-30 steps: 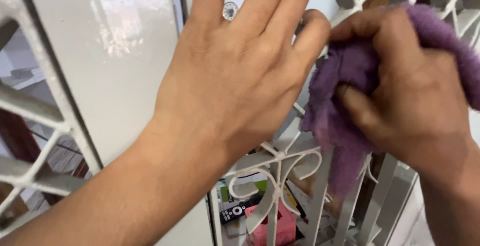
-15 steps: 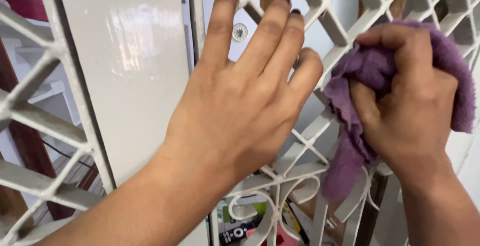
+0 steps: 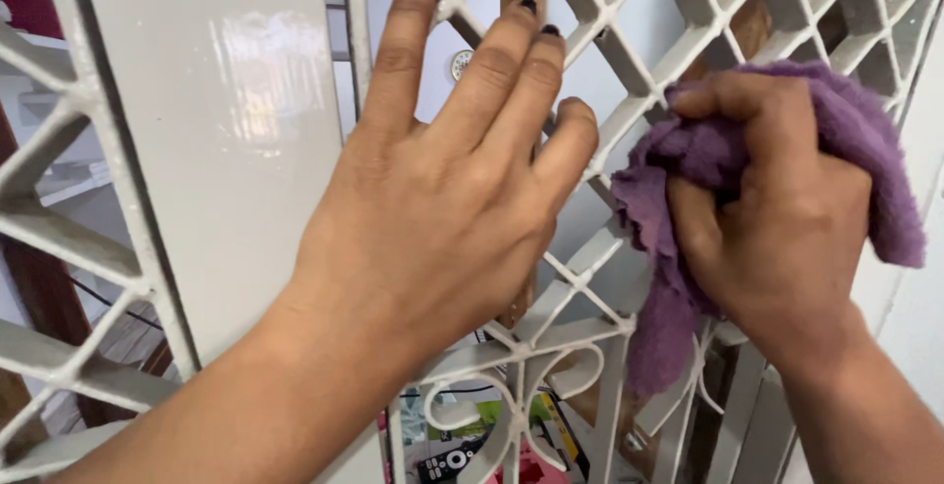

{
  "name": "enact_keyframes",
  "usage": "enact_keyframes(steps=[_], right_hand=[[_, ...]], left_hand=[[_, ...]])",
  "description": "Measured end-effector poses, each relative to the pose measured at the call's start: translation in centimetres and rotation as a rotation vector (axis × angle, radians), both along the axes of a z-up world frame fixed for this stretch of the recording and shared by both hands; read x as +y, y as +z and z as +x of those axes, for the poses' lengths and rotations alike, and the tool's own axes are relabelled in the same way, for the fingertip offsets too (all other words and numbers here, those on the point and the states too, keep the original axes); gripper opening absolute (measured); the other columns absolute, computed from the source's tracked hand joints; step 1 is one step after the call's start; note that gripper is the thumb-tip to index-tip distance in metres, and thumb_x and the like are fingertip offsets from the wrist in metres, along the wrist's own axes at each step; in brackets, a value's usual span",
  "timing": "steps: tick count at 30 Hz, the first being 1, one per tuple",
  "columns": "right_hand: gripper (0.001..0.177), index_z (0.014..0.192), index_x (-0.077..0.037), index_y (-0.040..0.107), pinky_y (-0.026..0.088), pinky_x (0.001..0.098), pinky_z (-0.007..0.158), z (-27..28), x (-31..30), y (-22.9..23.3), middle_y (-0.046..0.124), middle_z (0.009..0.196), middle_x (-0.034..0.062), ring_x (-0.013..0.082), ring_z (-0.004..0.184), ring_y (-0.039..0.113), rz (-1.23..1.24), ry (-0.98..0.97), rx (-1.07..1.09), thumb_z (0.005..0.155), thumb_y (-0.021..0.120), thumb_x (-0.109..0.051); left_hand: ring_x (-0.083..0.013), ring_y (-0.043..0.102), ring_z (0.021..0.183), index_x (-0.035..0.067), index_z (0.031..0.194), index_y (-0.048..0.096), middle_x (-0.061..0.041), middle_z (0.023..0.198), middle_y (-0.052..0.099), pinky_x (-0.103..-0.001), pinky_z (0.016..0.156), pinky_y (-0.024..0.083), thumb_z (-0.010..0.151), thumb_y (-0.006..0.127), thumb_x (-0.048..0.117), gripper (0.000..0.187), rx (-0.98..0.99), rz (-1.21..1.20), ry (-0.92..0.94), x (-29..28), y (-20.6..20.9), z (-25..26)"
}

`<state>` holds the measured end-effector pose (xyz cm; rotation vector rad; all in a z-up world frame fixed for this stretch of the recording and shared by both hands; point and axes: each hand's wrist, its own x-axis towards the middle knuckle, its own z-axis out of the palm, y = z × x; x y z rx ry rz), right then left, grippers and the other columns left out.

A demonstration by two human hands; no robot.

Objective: The person wipes a white metal window grille with a purple cloth. They dip the cloth into a blue pitcher of water to wet it, then continue wiping the grille bars and the window sill.

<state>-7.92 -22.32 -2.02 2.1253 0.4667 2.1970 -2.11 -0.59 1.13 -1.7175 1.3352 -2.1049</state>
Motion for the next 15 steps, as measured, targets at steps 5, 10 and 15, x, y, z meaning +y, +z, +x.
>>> enact_keyframes(steps=[5,10,15], right_hand=[[0.035,0.122,0.001,0.055,0.056,0.0268,0.084,1.1,-0.7,-0.6,0.065,0.112,0.012,0.0189,0.095,0.069,0.172,0.325,0.028,0.091,0.062,0.014],[0.035,0.124,0.001,0.058,0.055,0.0271,0.095,1.1,-2.3,-0.3,0.067,0.115,0.0123,0.0222,0.105,0.071,-0.012,0.259,-0.088,0.096,0.073,0.014],[0.036,0.124,0.001,0.059,0.058,0.0284,0.096,2.1,-4.6,-0.6,0.068,0.115,0.0103,0.0201,0.104,0.071,-0.083,0.267,-0.076,0.093,0.072,0.013]], left_hand=[[-0.033,0.054,0.139,0.003,0.12,0.07,-0.022,0.137,0.066,-0.065,0.119,0.028,0.1,0.06,0.02,0.029,-0.011,0.015,0.01,-0.4,-0.1,0.2],[-0.034,0.056,0.135,-0.001,0.122,0.071,-0.022,0.136,0.067,-0.062,0.117,0.032,0.105,0.062,0.025,0.031,-0.074,0.045,0.091,-1.2,0.1,-0.8],[-0.0313,0.059,0.126,0.001,0.122,0.074,-0.018,0.13,0.07,-0.057,0.11,0.037,0.095,0.071,0.02,0.034,-0.109,0.06,0.163,-2.4,-0.1,-1.8]])
